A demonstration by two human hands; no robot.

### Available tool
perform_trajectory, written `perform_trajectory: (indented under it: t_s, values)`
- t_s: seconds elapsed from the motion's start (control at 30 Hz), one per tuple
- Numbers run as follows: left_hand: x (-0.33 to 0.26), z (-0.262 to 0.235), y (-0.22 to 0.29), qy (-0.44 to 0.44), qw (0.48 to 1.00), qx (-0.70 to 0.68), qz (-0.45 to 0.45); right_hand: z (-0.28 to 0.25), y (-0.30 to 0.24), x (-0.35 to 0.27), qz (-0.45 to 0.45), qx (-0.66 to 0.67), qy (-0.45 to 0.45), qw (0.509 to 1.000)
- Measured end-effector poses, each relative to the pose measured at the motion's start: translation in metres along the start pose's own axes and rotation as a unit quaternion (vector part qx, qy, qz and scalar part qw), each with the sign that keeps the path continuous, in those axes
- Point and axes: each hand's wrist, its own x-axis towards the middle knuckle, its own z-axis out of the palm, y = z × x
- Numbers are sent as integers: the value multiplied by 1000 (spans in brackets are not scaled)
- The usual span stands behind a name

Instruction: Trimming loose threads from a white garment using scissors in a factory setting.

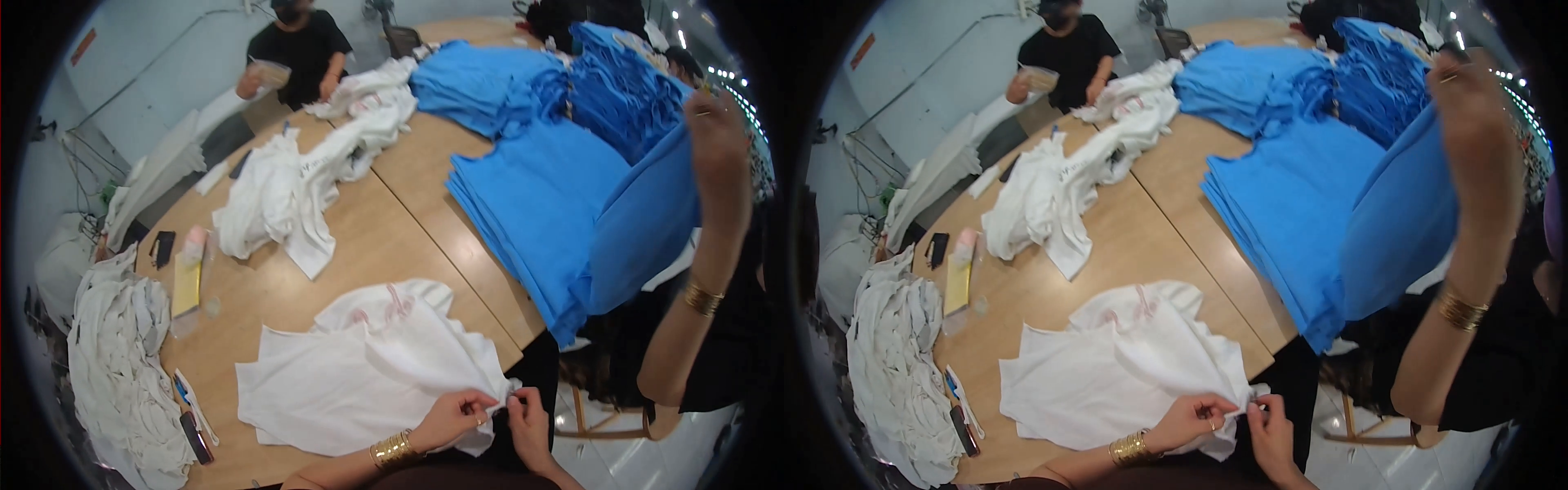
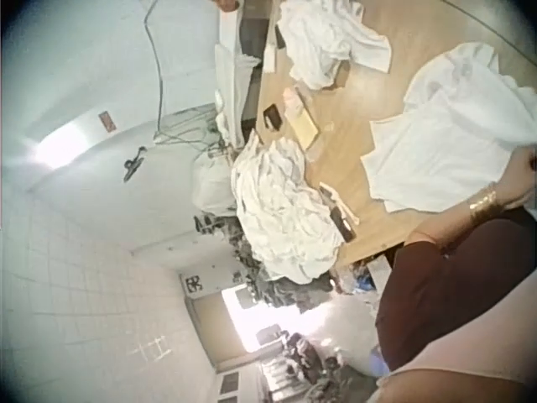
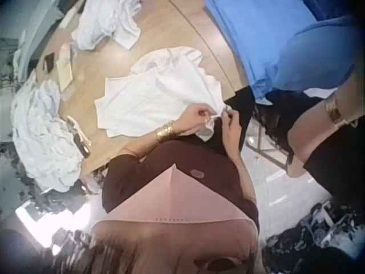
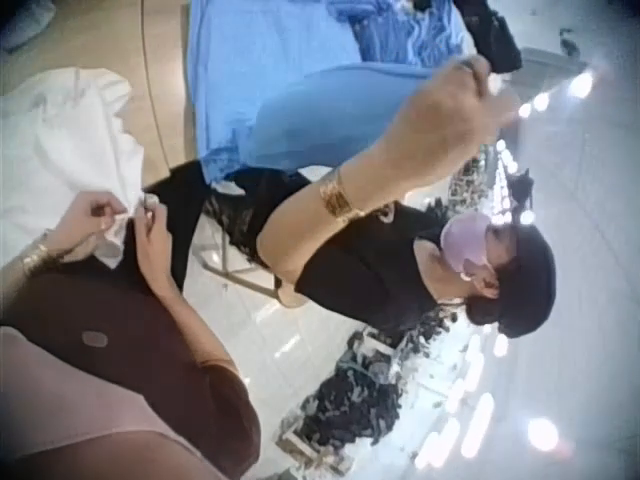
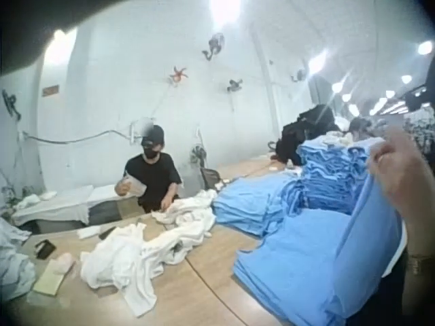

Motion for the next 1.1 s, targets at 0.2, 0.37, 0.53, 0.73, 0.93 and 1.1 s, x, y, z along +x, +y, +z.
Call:
perform_trajectory:
  t_s: [0.2, 0.37, 0.53, 0.73, 0.93, 1.1]
  values:
    - [-3, -18, 5, -11, 1000, -5, 21, -8, -4, 24, -59, -26, -122, 990]
    - [-7, -18, 18, 26, 990, 128, 61, -10, -15, 27, -43, 34, -141, 989]
    - [1, -19, 9, 40, 973, 165, 154, -8, -30, 27, -90, -2, -148, 985]
    - [-5, -21, 20, 10, 991, 122, 59, -6, -42, 29, -128, -30, -166, 977]
    - [-9, -25, 17, 36, 984, 142, 105, -1, -52, 27, -190, -72, -181, 962]
    - [-10, -29, 24, 51, 985, 135, 99, -7, -47, 40, -195, -54, -143, 969]
